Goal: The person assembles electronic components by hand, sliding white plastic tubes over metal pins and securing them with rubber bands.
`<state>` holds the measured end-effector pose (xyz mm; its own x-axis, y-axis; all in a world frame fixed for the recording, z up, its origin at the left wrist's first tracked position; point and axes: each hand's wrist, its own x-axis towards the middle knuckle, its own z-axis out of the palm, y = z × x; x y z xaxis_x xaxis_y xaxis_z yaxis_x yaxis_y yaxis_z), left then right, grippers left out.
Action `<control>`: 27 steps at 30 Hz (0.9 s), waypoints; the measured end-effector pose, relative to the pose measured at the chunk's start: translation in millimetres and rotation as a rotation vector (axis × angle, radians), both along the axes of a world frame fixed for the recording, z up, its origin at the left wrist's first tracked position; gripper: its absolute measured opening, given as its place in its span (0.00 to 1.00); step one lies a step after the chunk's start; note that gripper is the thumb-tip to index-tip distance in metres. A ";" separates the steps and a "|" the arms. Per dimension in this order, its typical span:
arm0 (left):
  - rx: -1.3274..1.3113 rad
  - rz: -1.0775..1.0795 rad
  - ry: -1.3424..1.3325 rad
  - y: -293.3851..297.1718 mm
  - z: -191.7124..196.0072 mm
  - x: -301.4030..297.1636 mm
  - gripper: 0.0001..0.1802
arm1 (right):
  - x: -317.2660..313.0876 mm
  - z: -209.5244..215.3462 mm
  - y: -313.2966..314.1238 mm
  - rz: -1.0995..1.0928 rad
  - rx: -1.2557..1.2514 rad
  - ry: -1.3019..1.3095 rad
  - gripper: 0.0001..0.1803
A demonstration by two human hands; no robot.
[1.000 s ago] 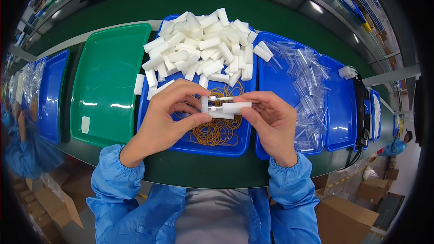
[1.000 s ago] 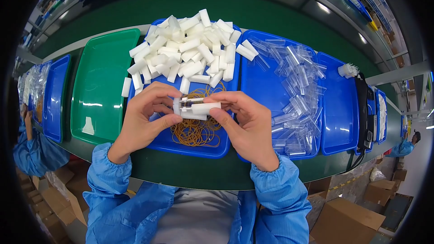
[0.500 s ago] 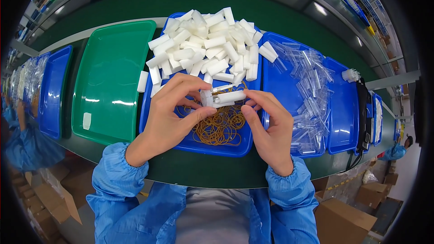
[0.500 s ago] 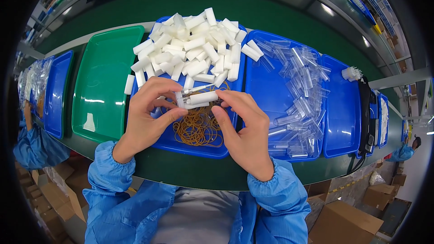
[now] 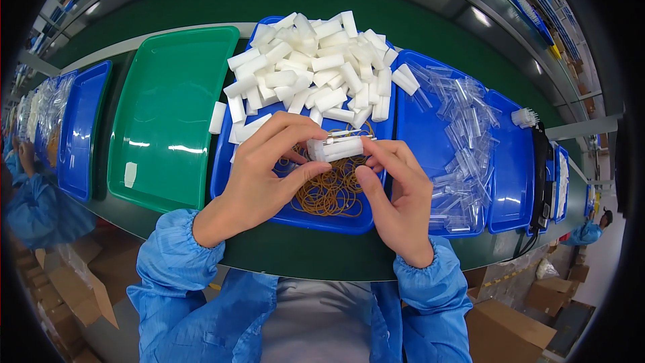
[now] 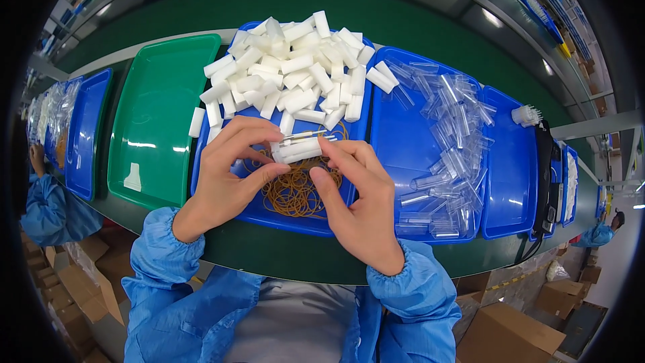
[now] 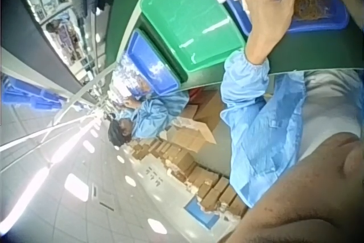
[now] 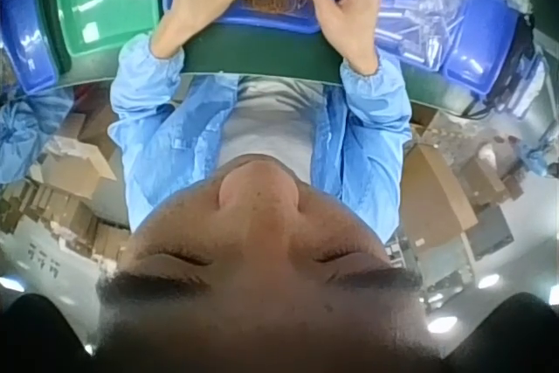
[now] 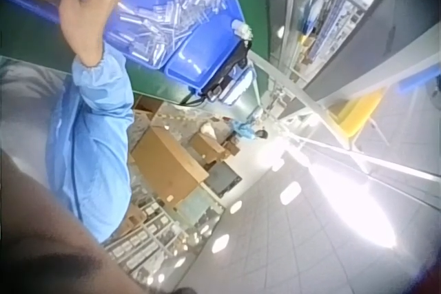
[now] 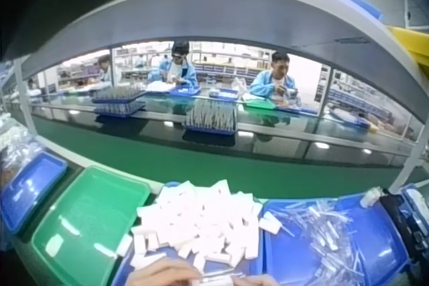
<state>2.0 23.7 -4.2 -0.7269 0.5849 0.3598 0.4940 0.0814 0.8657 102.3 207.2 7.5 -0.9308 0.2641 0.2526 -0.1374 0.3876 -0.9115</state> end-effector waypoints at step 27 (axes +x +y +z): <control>0.466 0.222 -0.514 -37.3 20.0 -42.3 0.17 | -65.8 10.6 -50.8 0.478 0.667 0.114 0.18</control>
